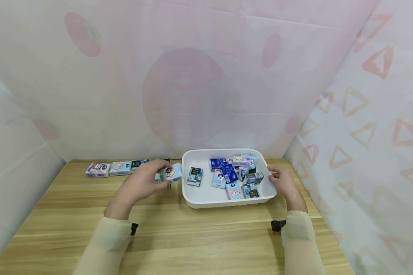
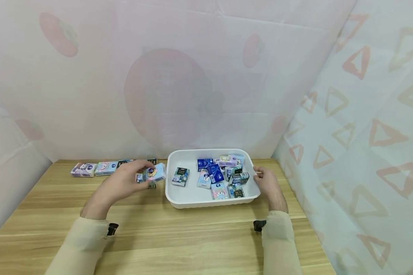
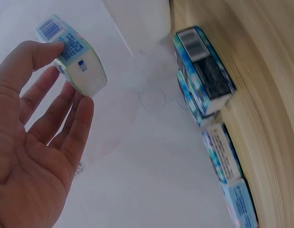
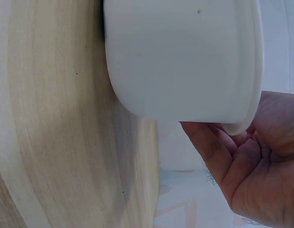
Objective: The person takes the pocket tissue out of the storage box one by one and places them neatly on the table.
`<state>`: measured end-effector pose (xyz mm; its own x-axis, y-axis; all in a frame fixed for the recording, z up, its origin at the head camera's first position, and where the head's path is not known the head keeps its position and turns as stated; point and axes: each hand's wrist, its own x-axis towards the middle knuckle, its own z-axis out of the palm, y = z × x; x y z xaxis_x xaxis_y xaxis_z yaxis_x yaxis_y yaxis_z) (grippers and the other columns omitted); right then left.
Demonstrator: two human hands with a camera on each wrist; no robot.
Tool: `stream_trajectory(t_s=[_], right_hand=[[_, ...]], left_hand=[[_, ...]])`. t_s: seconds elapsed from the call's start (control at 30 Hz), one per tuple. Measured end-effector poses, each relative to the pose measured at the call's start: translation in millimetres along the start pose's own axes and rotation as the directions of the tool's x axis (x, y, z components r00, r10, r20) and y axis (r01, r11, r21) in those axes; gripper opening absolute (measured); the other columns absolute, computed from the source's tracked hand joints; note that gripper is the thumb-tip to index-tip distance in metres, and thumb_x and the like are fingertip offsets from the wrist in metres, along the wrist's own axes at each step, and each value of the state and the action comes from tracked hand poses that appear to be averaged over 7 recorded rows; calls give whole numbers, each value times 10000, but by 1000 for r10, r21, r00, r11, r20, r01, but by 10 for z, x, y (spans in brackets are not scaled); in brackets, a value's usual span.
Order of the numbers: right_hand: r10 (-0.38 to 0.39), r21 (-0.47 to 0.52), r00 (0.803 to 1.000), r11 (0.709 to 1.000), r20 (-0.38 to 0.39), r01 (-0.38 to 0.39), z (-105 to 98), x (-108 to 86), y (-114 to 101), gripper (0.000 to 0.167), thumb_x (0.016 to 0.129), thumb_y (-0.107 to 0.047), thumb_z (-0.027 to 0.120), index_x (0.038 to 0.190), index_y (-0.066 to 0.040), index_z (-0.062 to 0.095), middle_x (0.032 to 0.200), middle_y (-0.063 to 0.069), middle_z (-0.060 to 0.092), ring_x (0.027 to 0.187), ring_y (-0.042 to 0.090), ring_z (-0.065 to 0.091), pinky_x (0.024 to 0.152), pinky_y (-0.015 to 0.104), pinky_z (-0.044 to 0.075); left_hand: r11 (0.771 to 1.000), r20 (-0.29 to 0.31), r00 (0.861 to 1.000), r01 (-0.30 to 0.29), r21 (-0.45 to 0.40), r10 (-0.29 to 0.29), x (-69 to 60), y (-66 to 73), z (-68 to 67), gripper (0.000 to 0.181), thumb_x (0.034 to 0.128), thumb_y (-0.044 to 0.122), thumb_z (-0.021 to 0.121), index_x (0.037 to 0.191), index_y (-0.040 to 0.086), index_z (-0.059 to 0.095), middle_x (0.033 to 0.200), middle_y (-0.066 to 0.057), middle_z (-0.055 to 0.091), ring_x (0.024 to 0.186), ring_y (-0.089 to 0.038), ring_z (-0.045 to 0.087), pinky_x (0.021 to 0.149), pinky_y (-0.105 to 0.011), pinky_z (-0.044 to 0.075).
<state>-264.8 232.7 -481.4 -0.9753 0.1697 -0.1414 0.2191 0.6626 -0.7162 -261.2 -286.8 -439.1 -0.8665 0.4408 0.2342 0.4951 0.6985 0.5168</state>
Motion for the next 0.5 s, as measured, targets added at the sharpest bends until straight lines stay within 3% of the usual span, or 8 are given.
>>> stream_trajectory(t_s=[0.5], right_hand=[[-11, 12, 1000, 1000, -4, 11, -15, -22, -23, 483, 1205, -34, 550, 1675, 76, 556, 1613, 421, 631, 1490, 571, 682, 1153, 606, 685]], left_hand=[[995, -18, 996, 91, 41, -90, -241, -458, -220, 426, 1031, 123, 875, 1437, 81, 755, 1454, -192, 801, 1288, -435, 791, 1093, -666, 673]])
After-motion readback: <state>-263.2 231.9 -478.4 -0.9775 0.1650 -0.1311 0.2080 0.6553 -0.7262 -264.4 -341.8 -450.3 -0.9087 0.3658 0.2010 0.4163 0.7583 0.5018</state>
